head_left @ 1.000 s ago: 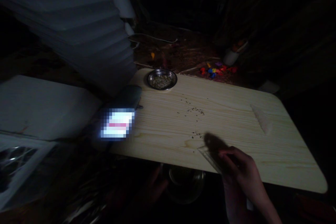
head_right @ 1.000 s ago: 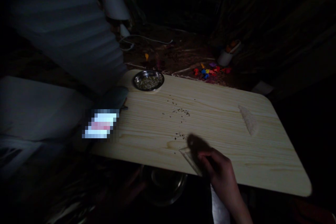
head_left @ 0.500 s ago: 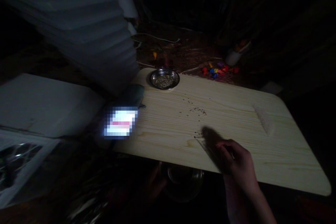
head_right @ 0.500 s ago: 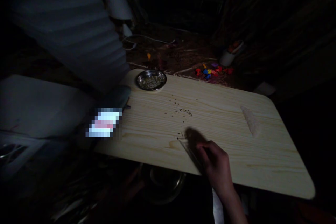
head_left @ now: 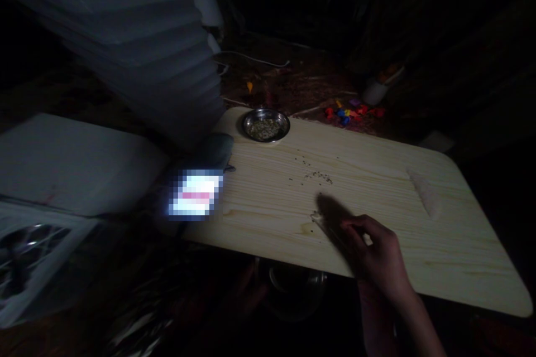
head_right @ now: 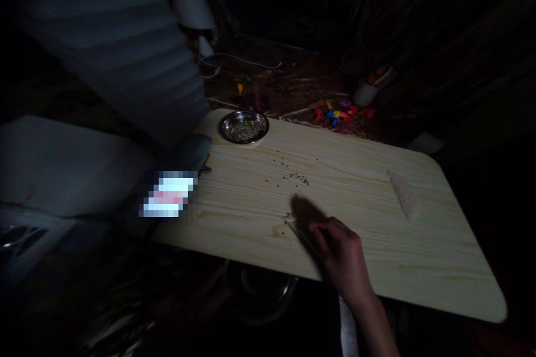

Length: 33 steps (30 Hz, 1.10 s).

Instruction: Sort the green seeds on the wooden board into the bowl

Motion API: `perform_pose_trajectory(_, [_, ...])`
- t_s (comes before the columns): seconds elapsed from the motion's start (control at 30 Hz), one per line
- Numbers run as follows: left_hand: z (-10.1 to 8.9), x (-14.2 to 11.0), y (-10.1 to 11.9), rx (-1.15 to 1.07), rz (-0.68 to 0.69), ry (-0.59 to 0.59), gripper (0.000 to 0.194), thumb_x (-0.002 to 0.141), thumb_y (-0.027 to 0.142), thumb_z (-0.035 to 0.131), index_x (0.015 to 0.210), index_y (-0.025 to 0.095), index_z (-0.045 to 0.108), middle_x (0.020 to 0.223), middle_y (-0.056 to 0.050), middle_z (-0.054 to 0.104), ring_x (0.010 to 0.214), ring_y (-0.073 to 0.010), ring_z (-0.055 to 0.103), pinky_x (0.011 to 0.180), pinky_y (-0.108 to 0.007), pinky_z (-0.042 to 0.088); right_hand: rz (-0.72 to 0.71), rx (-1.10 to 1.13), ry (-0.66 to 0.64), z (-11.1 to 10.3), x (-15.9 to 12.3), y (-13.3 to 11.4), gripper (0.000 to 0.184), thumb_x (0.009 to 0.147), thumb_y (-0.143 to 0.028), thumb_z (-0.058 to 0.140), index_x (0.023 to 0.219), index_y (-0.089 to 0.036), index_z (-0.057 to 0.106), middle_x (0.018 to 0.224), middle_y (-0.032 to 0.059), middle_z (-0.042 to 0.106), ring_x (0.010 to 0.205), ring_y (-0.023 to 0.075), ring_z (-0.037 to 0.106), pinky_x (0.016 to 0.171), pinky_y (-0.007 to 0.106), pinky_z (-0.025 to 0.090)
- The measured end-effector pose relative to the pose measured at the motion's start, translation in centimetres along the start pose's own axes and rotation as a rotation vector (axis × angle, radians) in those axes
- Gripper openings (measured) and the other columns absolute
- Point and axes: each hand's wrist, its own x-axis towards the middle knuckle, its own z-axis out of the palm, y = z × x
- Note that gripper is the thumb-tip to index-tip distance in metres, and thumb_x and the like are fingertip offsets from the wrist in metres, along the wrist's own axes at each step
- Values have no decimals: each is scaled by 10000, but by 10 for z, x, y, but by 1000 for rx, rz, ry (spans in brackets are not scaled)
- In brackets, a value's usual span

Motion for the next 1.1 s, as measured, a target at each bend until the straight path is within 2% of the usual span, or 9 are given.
perform_pose_trajectory(0.07, [-3,-3,4,10,-8,-12,475,800,161,609,1269,124,544,1430,-147,485,1347,-271,408,1132,-461,314,-12,6,-20,3,2,-4,194,898,-348,552,890,-224,701,858,60,734,772,203,689,678,298,532])
perform_pose_trajectory(0.13, [-7,-6,9,10,-20,-46,393,829,206,634,1215,155,579,1352,-124,561,1264,-266,507,1069,-484,395,-15,22,-73,5,2,-9,185,900,-341,551,894,-230,699,869,53,734,779,202,691,693,298,535])
perform_pose_trajectory(0.23, [-10,-11,15,4,-37,-107,276,868,290,618,1104,145,627,1096,-80,680,961,-210,666,842,-412,555,-18,43,-119,-1,-4,-12,169,890,-335,567,896,-239,706,883,45,736,798,201,693,699,289,534])
perform_pose_trajectory(0.37, [-9,-13,17,-2,-30,-117,249,878,319,604,1028,124,642,955,-44,694,811,-169,676,725,-342,575,11,25,-40,-12,-16,-10,159,880,-330,580,911,-238,706,883,52,736,806,212,692,697,290,533])
perform_pose_trajectory(0.5, [-4,-10,10,15,-35,-66,285,848,279,641,1097,141,635,1118,-87,687,1009,-229,663,883,-428,541,33,40,-49,-8,-28,-7,148,877,-332,589,898,-246,708,864,44,734,788,208,691,681,282,534])
perform_pose_trajectory(0.63, [1,-5,0,49,-33,24,506,781,209,653,1273,129,563,1406,-151,513,1335,-304,418,1123,-482,311,38,90,-21,13,-32,-10,127,879,-304,587,900,-243,696,876,43,733,807,208,691,713,291,533])
perform_pose_trajectory(0.87, [0,-5,-7,31,-11,29,573,766,273,603,1322,143,555,1406,-123,513,1333,-325,411,1109,-423,335,-15,150,-168,23,-30,-22,131,893,-285,576,902,-254,703,893,29,743,808,193,696,720,289,533])
perform_pose_trajectory(1.0, [-3,-5,-9,14,-19,23,601,790,310,588,1358,127,514,1432,-125,479,1352,-322,385,1123,-446,311,25,54,9,9,-17,-9,140,888,-317,582,920,-236,692,884,49,734,824,209,687,693,294,520])
perform_pose_trajectory(1.1, [-2,-2,-10,-8,7,0,613,789,266,573,1370,88,490,1443,-132,463,1365,-304,369,1135,-424,298,4,-3,45,5,-6,-5,148,891,-315,572,903,-222,687,886,61,727,808,209,684,676,292,513])
